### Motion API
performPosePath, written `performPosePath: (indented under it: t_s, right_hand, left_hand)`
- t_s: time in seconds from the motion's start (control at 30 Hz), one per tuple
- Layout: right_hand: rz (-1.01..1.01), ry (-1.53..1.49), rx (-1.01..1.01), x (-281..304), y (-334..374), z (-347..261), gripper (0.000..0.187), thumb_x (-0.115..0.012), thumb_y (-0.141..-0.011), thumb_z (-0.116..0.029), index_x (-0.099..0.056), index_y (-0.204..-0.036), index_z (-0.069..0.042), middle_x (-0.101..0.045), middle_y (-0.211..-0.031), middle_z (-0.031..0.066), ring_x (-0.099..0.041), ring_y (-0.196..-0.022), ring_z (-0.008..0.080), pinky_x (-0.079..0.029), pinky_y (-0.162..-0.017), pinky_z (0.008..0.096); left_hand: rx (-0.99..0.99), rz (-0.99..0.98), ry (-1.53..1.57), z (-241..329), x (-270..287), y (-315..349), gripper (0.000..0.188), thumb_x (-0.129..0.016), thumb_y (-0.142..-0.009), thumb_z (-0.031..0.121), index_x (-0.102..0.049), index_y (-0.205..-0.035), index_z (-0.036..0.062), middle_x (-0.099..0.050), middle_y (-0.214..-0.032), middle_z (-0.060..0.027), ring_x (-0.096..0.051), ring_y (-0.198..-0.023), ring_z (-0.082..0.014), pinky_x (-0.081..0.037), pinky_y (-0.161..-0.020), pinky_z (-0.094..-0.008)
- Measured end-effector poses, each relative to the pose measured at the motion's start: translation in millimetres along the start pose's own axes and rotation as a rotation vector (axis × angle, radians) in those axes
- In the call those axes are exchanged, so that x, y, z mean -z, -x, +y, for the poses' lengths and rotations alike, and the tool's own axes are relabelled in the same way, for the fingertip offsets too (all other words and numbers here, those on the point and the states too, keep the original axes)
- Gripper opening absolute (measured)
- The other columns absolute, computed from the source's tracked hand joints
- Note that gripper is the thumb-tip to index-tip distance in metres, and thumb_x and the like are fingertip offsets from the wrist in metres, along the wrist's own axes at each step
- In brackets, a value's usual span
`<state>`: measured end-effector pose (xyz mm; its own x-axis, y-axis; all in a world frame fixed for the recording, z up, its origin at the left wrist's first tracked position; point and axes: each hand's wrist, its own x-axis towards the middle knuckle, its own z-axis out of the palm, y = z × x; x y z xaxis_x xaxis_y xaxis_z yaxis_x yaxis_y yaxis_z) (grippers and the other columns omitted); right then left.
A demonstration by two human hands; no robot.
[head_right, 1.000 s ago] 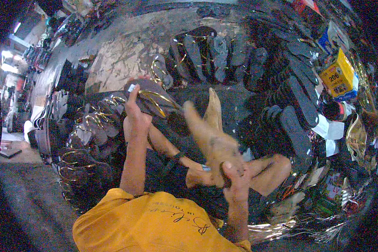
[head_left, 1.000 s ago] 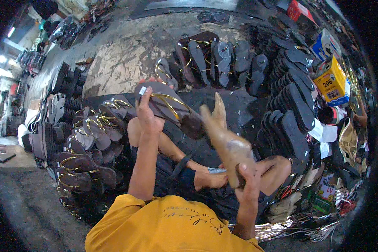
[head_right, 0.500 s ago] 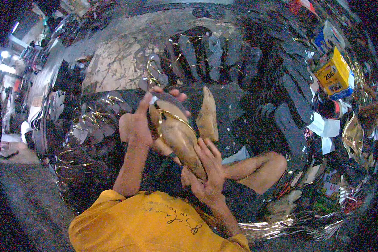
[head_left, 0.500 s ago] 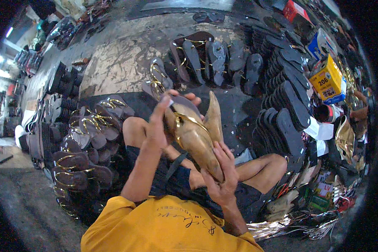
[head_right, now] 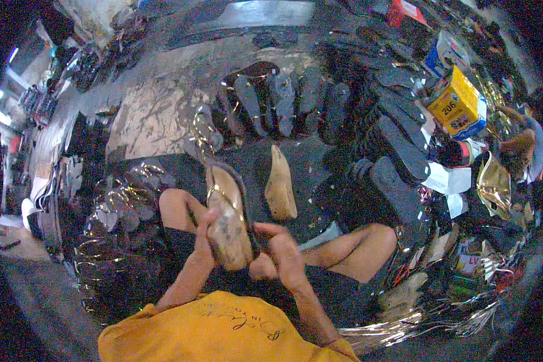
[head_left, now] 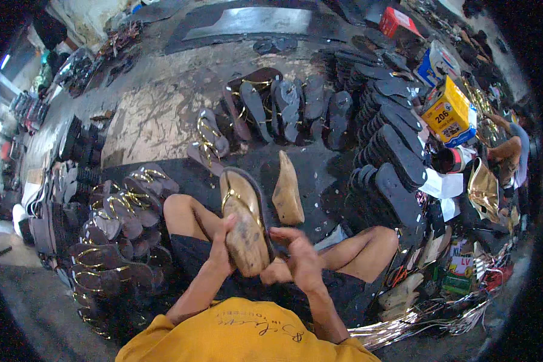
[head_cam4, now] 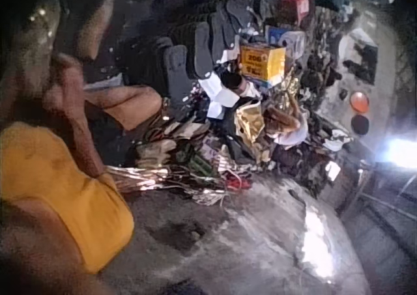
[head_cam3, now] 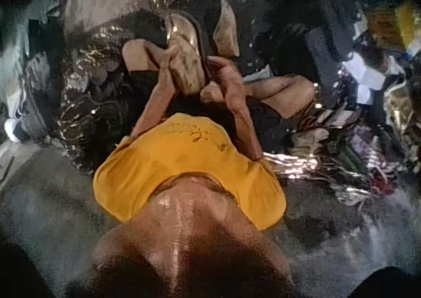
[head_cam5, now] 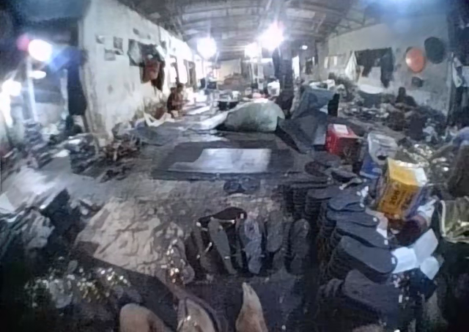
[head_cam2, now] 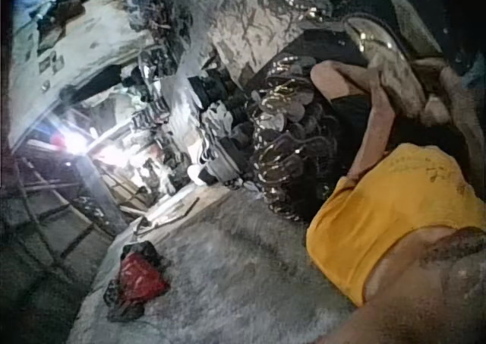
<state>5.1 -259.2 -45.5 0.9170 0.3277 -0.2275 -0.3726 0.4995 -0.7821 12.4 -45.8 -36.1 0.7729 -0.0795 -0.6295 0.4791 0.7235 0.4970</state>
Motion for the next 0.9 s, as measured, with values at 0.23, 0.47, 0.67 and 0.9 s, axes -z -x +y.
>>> performPosePath:
  t_s: [0.23,0.47,0.67,0.9]
  right_hand:
    - [0.079,0.142,-0.182,-10,-5,9,0.045,-0.049,-0.116,-0.048,-0.068,-0.100,-0.010,-0.061,-0.080,-0.0025,-0.055,-0.067,0.0096,-0.046,-0.058,0.0286]
    - [-0.110,-0.196,-0.504,-3,49,-5,0.034,-0.063,-0.108,-0.046,-0.068,-0.106,-0.013,-0.061,-0.074,-0.0055,-0.050,-0.053,0.0083,-0.038,-0.045,0.0266]
    - [0.164,-0.471,-0.373,-43,28,-22,0.026,-0.066,-0.108,-0.034,-0.063,-0.121,-0.012,-0.071,-0.106,0.0050,-0.068,-0.085,0.0176,-0.056,-0.068,0.0331]
    - [0.533,-0.090,-0.088,-21,20,18,0.057,-0.068,-0.108,-0.020,-0.044,-0.158,-0.009,-0.069,-0.128,0.0174,-0.073,-0.105,0.0229,-0.063,-0.087,0.0363]
  left_hand:
    - [0.101,-0.094,0.042,19,-23,38,0.078,-0.064,-0.097,0.062,-0.057,-0.149,0.0043,-0.072,-0.130,-0.0167,-0.071,-0.116,-0.0319,-0.058,-0.104,-0.0497]
    - [0.116,-0.395,0.218,13,-12,64,0.071,-0.070,-0.094,0.050,-0.060,-0.146,0.0032,-0.074,-0.130,-0.0131,-0.073,-0.109,-0.0275,-0.061,-0.092,-0.0438]
    - [-0.226,-0.560,-0.350,36,-98,81,0.059,-0.074,-0.097,0.039,-0.058,-0.139,0.0003,-0.068,-0.117,-0.0103,-0.069,-0.108,-0.0235,-0.056,-0.089,-0.0392]
    - [-0.086,-0.224,-0.483,5,-65,21,0.083,-0.073,-0.093,0.035,-0.038,-0.160,0.0005,-0.055,-0.145,-0.0160,-0.059,-0.128,-0.0254,-0.049,-0.110,-0.0380]
